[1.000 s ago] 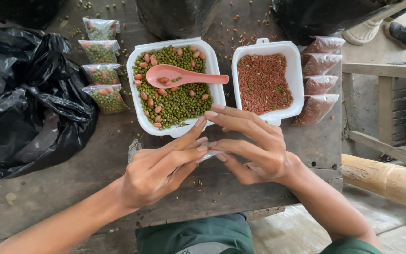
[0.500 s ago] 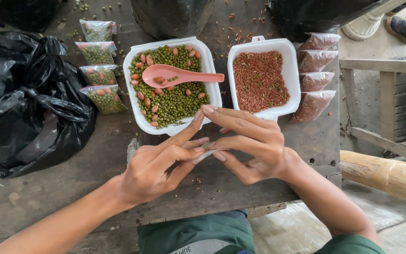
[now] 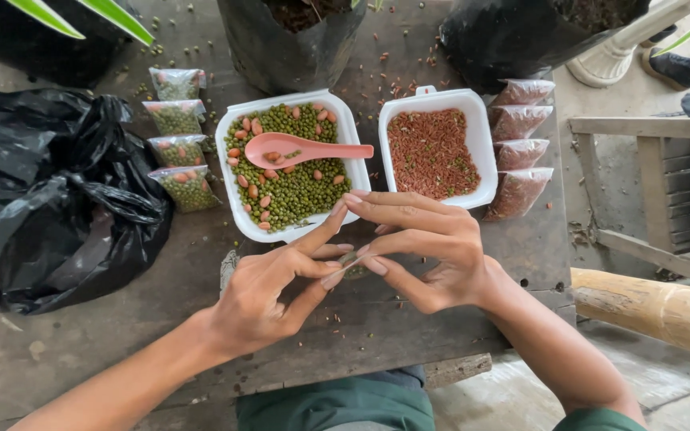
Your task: Filling small plastic bags with different types of seeds using a spoon and sealing them manually.
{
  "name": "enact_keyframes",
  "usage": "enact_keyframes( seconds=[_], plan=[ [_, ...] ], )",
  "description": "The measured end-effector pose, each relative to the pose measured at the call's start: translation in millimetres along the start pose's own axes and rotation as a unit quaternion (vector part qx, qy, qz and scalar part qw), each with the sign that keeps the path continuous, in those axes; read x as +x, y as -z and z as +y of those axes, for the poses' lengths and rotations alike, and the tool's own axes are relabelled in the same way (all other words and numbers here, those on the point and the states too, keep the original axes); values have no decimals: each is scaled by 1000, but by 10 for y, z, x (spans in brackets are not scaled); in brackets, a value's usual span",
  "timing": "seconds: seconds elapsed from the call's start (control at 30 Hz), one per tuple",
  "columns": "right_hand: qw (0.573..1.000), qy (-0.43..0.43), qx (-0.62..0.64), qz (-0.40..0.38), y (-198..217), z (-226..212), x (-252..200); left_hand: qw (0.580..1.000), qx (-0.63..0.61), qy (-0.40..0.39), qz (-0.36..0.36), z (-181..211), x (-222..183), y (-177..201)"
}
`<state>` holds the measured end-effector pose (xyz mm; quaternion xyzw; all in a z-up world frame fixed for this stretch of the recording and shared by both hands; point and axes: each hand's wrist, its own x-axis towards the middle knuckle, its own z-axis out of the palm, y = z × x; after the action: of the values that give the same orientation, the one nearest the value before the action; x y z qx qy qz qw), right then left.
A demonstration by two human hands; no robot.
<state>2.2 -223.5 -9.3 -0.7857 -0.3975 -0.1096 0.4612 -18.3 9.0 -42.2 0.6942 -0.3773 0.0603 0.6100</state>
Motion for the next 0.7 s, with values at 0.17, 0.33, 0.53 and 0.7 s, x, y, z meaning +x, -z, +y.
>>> enact_keyframes(
  seconds=[0.17,0.33,0.53,0.7],
  plan=[
    [1000,-7,18,5,14,-4,-3,1000,-8,5,5,38,20,-2],
    [1000,-21,18,5,12,-11,-6,1000,-26,2,9,92,55,-9],
    [999,-36,41,-5,36,-33,5,999,-37,11,14,105,28,-24],
    [996,-57,64,-3,36,-50,14,998,-42,23,28,175,57,-22]
  ],
)
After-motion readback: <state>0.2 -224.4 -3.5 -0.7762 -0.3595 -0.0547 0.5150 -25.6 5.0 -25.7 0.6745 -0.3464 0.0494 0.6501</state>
